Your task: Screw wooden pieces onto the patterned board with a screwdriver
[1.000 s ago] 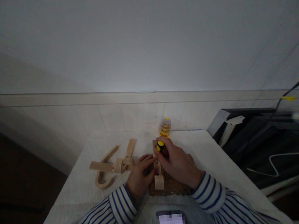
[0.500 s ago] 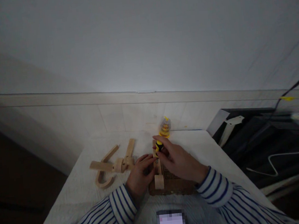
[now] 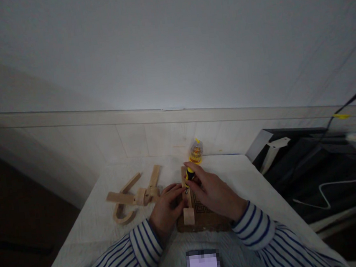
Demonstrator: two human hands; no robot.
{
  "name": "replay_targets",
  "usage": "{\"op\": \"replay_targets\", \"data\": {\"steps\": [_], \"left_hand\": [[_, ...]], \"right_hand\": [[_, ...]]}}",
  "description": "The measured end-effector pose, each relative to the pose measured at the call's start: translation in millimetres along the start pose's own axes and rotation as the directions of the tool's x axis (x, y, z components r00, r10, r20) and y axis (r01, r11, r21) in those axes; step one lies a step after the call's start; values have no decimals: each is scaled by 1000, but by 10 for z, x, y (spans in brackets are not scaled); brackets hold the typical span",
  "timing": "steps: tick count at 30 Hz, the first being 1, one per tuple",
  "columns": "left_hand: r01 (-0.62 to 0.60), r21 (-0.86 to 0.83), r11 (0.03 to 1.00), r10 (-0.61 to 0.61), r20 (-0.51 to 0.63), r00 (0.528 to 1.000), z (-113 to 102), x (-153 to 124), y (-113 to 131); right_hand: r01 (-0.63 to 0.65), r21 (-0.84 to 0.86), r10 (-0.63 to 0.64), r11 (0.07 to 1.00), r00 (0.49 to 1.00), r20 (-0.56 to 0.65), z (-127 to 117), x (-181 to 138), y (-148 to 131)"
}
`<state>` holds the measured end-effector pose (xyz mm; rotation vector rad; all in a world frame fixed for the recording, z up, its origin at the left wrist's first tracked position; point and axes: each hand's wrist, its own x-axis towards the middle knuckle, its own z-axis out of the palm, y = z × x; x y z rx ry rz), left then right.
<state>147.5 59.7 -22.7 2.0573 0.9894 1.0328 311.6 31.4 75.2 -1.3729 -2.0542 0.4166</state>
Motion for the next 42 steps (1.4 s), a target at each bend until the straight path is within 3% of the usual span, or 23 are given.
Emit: {"op": "replay_targets", "data": {"steps": [12,24,42], "left_hand": [[-14,-5,1000,14,-2,1000,10,-9,-24],[1,-8,1000,-1,2,1000,-10,-3,1],[11,-6,1000,-11,21,1000,-21,4,38]], "right_hand": [[-91,-64,87,994,994,-69,93,-35,10],[17,-57,-21,998,997,-70,72,-33,20],[25,-23,-27,999,993,-111,71,-54,57]]}}
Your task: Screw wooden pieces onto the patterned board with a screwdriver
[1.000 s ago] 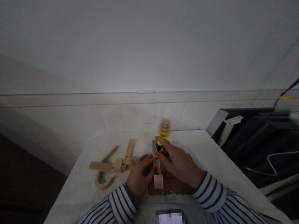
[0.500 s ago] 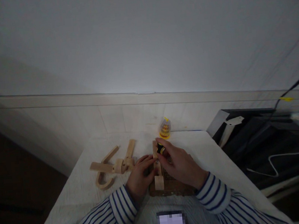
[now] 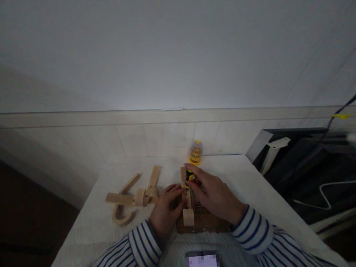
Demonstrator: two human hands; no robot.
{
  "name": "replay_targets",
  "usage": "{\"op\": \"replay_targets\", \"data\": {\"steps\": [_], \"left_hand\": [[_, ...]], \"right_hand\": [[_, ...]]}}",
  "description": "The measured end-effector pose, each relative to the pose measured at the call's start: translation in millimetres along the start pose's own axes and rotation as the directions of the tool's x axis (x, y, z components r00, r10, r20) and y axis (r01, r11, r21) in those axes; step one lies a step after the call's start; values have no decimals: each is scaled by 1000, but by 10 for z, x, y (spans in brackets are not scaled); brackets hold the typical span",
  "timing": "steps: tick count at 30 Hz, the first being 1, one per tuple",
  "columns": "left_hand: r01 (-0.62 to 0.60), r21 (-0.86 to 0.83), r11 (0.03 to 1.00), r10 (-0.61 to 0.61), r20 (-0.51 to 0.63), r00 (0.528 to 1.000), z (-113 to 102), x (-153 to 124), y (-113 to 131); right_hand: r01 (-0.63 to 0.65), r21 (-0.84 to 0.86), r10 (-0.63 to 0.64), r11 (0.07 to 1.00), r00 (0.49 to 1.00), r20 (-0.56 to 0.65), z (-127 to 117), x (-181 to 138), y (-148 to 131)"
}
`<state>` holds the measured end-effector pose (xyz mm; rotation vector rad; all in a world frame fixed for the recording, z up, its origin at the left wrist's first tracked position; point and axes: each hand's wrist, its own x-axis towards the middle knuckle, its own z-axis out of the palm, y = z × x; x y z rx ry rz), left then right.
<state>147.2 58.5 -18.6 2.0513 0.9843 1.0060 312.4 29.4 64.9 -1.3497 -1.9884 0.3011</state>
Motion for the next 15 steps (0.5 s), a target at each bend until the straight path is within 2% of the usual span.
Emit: {"op": "replay_targets", "data": {"steps": [10,15], "left_hand": [[-11,1,1000,11,-6,1000,0,-3,-12],[-2,6,1000,2,-13,1000,-4,-5,-1]], "right_hand": [[-30,20,30,999,1000,-8,49,12,12],[-2,29,3,1000,999,-32,90,-9,26]]}}
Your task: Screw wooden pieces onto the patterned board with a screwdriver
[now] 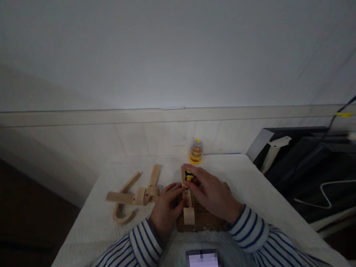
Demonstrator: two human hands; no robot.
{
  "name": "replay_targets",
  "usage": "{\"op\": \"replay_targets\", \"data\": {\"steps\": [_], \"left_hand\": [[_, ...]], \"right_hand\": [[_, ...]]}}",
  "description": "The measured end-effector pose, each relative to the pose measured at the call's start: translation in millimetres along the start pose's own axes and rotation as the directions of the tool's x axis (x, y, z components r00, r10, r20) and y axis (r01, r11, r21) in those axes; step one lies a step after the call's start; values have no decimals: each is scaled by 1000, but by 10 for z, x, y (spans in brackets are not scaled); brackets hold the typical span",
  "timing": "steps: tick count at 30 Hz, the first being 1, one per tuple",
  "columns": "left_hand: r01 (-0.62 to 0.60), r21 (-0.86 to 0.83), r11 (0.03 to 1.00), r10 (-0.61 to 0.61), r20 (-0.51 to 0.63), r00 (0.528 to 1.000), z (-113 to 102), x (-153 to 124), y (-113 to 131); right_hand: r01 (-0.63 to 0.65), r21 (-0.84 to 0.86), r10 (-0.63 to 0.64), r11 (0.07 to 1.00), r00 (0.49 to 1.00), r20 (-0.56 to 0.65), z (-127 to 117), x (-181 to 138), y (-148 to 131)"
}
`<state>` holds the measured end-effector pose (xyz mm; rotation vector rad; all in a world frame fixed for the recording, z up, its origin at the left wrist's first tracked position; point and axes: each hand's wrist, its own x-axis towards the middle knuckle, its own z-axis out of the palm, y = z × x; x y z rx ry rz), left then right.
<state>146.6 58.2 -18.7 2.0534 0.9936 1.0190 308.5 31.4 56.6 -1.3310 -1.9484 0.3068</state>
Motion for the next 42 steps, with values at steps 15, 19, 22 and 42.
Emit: {"op": "replay_targets", "data": {"steps": [15,19,22,42], "left_hand": [[2,8,1000,-2,7,1000,-2,2,10],[10,12,1000,-10,12,1000,-11,3,28],[17,8,1000,-17,8,1000,-14,3,30],[-10,1,1000,10,-12,1000,20,9,-23]], "right_hand": [[3,33,-6,999,995,99,-91,42,-43],[1,13,-2,1000,996,85,-78,33,-31],[-23,5,23,1000,997,77,-78,26,-28],[-76,59,79,995,996,-42,18,-17,44]]}}
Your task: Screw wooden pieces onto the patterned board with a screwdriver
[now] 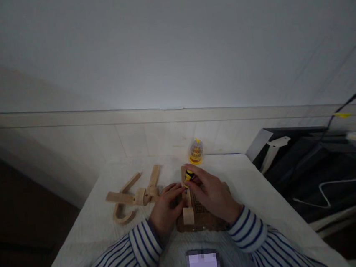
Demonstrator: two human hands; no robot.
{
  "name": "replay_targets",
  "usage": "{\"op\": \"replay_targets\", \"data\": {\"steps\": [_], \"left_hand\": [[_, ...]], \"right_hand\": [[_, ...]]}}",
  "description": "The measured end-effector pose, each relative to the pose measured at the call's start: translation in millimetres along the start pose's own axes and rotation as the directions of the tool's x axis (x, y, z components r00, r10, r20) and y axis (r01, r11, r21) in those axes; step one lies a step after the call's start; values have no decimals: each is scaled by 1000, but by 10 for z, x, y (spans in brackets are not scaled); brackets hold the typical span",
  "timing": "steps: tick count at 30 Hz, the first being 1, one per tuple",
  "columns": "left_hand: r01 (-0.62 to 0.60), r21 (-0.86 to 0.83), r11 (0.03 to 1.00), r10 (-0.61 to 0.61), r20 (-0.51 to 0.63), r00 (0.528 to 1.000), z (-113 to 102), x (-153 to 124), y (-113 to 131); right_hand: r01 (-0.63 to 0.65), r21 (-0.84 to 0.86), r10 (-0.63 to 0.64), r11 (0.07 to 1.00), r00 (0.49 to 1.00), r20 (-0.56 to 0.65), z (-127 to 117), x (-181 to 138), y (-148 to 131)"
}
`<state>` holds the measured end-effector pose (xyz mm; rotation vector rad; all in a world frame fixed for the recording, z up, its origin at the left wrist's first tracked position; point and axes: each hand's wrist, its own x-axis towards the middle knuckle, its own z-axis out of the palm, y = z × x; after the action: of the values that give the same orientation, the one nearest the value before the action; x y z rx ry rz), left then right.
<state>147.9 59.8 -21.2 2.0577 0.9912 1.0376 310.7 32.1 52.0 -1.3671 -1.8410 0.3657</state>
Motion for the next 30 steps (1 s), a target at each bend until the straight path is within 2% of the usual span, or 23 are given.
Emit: {"op": "replay_targets", "data": {"steps": [11,21,30], "left_hand": [[-20,-5,1000,20,-2,1000,6,-2,-26],[-22,-7,1000,22,3,1000,17,-10,-50],[-11,-26,1000,11,17,1000,4,1,-14]], "right_hand": [[49,0,-49,999,998,28,-8,13,-69],[70,-70,-59,995,987,152,-76,47,-121],[33,-80,-22,996,990,141,-56,31,-85]]}}
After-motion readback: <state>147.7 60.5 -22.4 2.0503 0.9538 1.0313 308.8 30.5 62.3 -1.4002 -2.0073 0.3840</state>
